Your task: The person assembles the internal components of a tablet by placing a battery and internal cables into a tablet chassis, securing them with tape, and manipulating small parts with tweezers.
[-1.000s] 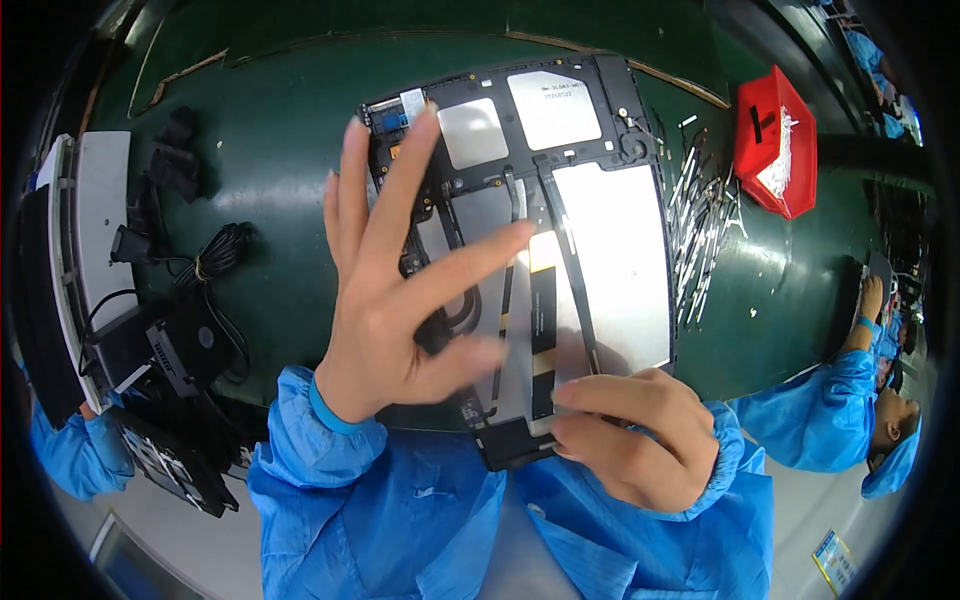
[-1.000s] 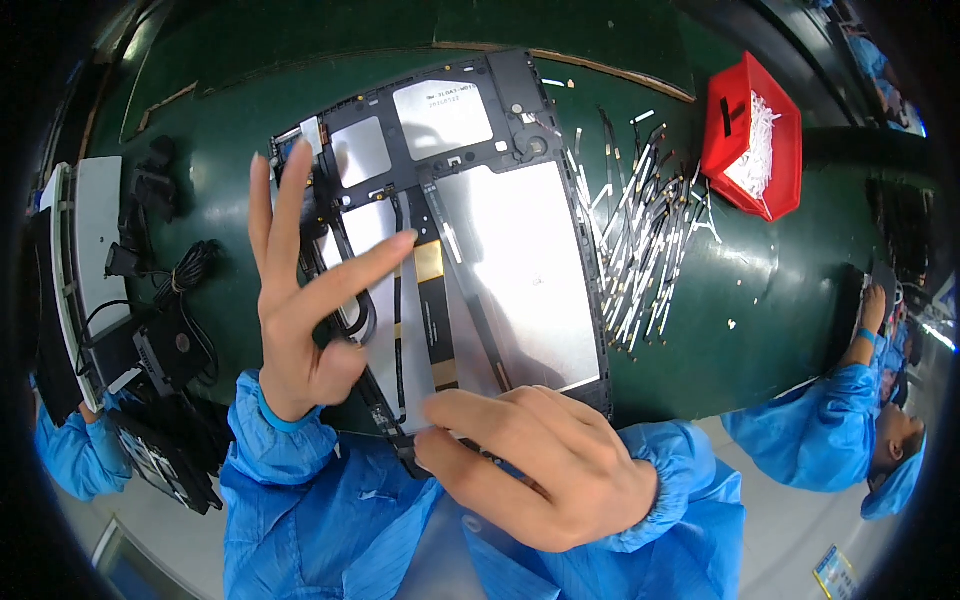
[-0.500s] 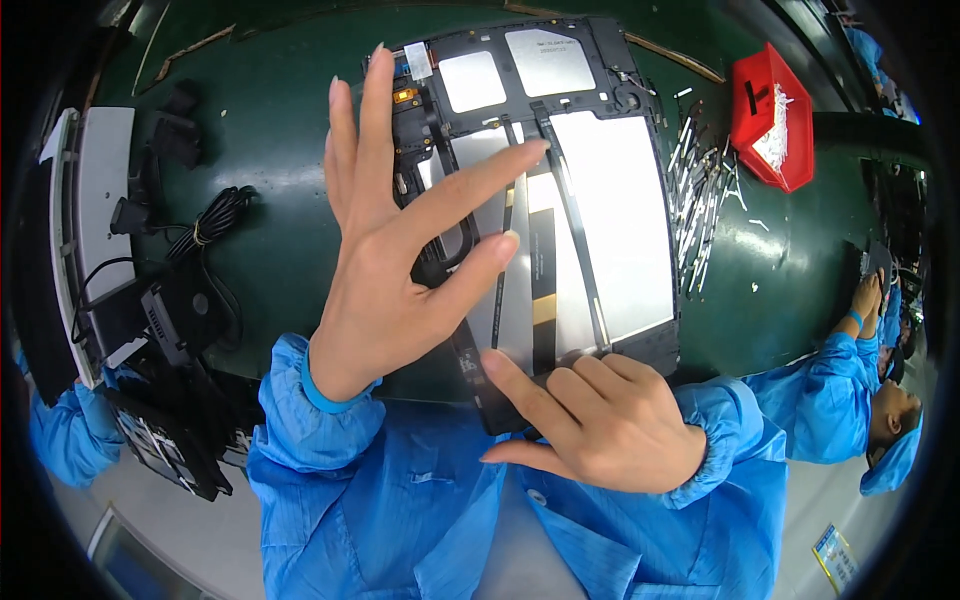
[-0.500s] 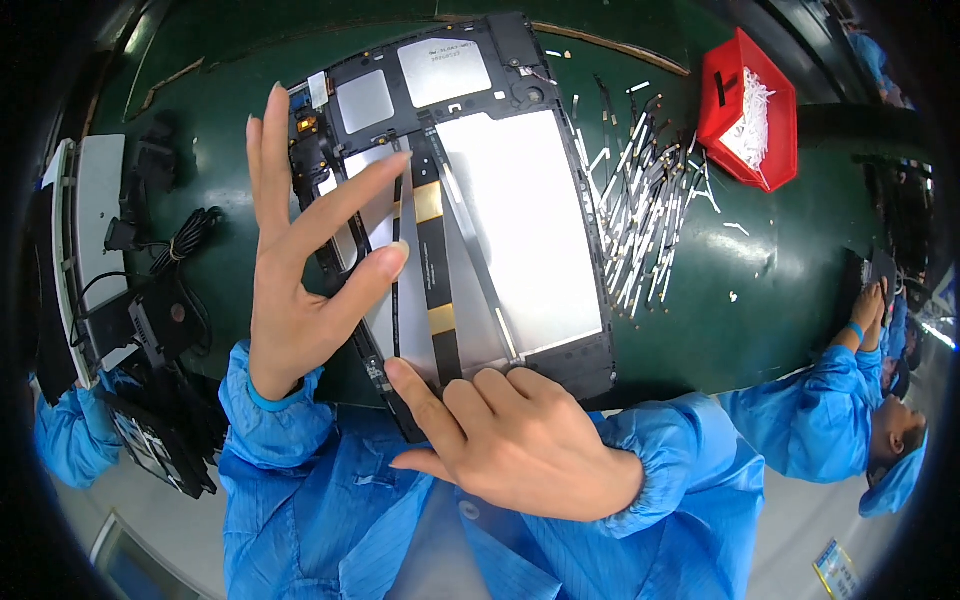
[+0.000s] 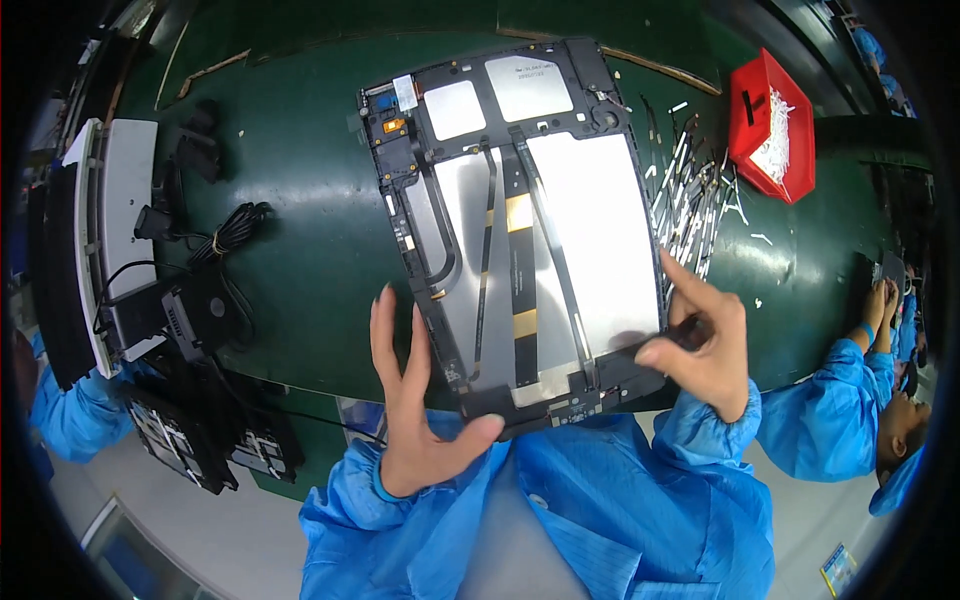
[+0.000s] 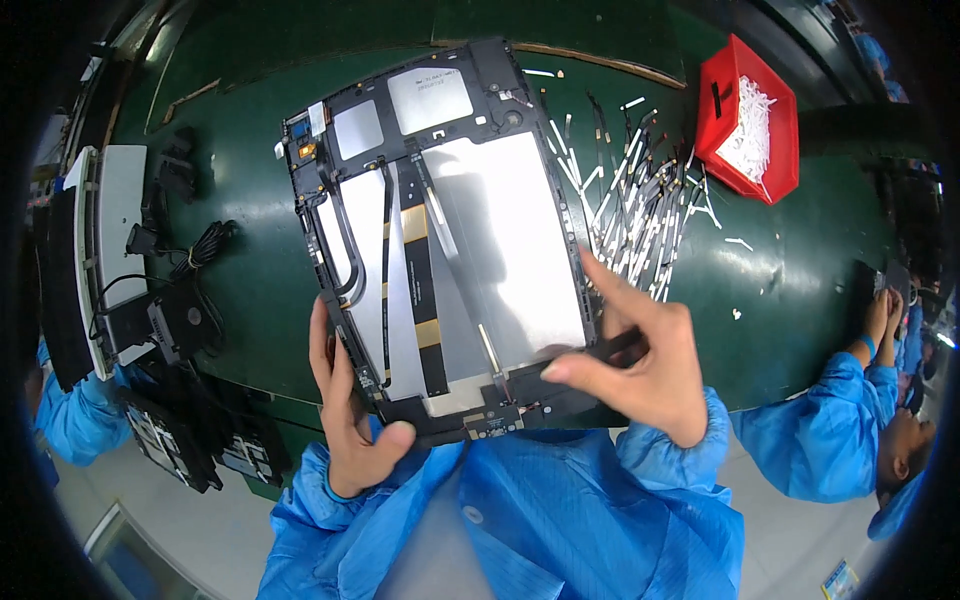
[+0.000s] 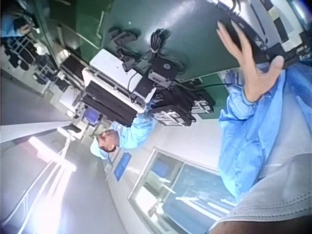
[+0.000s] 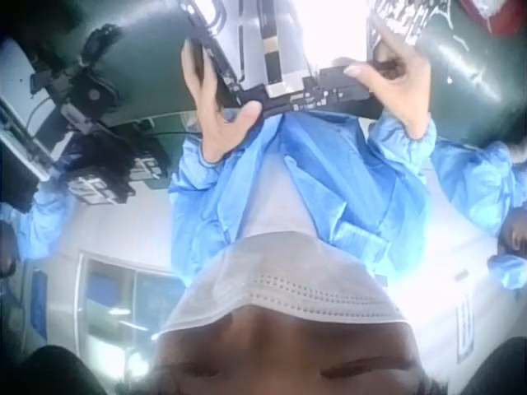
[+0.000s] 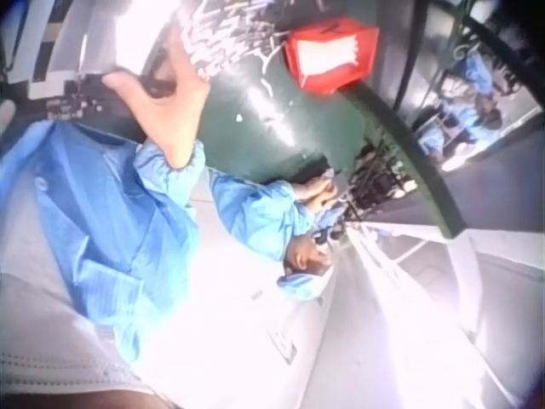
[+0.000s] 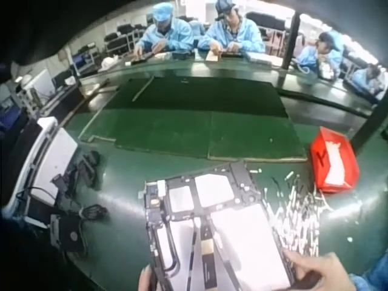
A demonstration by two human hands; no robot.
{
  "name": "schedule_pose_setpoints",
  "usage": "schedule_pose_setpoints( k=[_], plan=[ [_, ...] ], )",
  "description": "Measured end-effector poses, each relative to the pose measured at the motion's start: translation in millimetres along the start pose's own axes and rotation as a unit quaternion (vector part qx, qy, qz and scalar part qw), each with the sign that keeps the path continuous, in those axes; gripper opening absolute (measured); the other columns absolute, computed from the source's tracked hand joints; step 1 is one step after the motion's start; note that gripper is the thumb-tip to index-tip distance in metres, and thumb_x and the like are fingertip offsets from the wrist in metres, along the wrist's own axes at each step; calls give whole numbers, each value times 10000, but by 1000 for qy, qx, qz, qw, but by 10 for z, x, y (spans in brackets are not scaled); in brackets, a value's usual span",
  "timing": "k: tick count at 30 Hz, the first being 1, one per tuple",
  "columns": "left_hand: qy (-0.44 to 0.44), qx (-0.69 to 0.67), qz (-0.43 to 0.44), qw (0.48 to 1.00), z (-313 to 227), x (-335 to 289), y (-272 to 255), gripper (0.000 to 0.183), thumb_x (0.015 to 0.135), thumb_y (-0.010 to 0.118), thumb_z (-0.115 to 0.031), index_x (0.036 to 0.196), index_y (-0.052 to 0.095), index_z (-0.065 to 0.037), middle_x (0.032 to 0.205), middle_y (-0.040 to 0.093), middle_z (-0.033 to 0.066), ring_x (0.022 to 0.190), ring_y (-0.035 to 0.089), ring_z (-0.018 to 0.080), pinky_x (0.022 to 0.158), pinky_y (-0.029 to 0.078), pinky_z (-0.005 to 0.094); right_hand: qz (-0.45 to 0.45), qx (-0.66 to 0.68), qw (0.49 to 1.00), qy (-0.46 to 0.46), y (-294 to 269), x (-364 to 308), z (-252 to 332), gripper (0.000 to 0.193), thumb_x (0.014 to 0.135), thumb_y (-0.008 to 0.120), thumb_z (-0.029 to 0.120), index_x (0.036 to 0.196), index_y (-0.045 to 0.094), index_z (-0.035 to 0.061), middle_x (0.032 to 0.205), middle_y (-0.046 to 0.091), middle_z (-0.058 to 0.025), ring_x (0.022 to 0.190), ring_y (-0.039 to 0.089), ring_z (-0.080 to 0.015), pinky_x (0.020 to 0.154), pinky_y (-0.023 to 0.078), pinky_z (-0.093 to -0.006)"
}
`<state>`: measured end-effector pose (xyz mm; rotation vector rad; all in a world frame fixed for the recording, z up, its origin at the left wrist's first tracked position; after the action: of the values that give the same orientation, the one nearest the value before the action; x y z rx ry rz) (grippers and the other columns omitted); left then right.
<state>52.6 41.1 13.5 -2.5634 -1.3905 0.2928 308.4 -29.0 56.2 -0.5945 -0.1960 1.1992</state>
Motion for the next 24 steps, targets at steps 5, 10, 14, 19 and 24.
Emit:
schedule_pose_setpoints(
  k=[5, 10, 14, 19, 24],
  plan=[
    [-75, -214, -36, 973, -273, -12, -130, 1015, 707, 755, -259, 1415, 115, 87, 1430, 256, 228, 1263, 388, 290, 1037, 299, 348, 73, 198, 977, -38, 50, -54, -58, 917, 591, 855, 340, 1304, 437, -58, 524, 341, 41, 497, 301, -25, 452, 197, -217],
    [6, -356, -117, 927, -437, 565, -602, 491, 855, 562, -247, 1280, 433, -37, 1226, 540, 162, 1121, 545, 297, 934, 462, 483, 41, 261, 959, -100, -100, 132, 265, 1064, 506, 822, 571, 1291, 463, -52, 481, 396, 32, 438, 347, -26, 428, 189, -230],
    [-14, -402, -22, 915, -525, 2042, -529, 289, 890, 563, -142, 1120, 549, 33, 1153, 593, 139, 1062, 561, 221, 982, 389, 358, -36, 217, 970, -104, -263, -8, 95, 802, 587, 844, 378, 1237, 550, 12, 508, 409, 1, 430, 361, -46, 427, 214, -231],
    [-101, -408, -58, 905, -461, 3450, -232, 272, 867, 593, -77, 1098, 543, 56, 1143, 578, 164, 1067, 552, 248, 957, 441, 346, -90, 198, 975, -52, -444, -232, -228, 617, 636, 839, 238, 1164, 598, 31, 510, 350, 0, 428, 328, -70, 418, 263, -232],
    [-135, -379, -73, 912, -139, 4252, -104, 229, 870, 597, -86, 1059, 551, 35, 1059, 607, 141, 1000, 584, 245, 926, 460, 349, -115, 211, 971, -3, -431, -447, -491, 607, 631, 836, 243, 1150, 603, 32, 516, 362, -13, 443, 342, -99, 434, 304, -252]
  ],
)
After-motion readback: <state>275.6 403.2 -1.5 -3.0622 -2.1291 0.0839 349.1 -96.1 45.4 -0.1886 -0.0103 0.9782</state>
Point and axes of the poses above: each hand's wrist, its own x-axis towards the middle knuckle, its own y-axis out of the palm, z = x × y, the point moved 4 cm from there along x, towards the middle knuckle
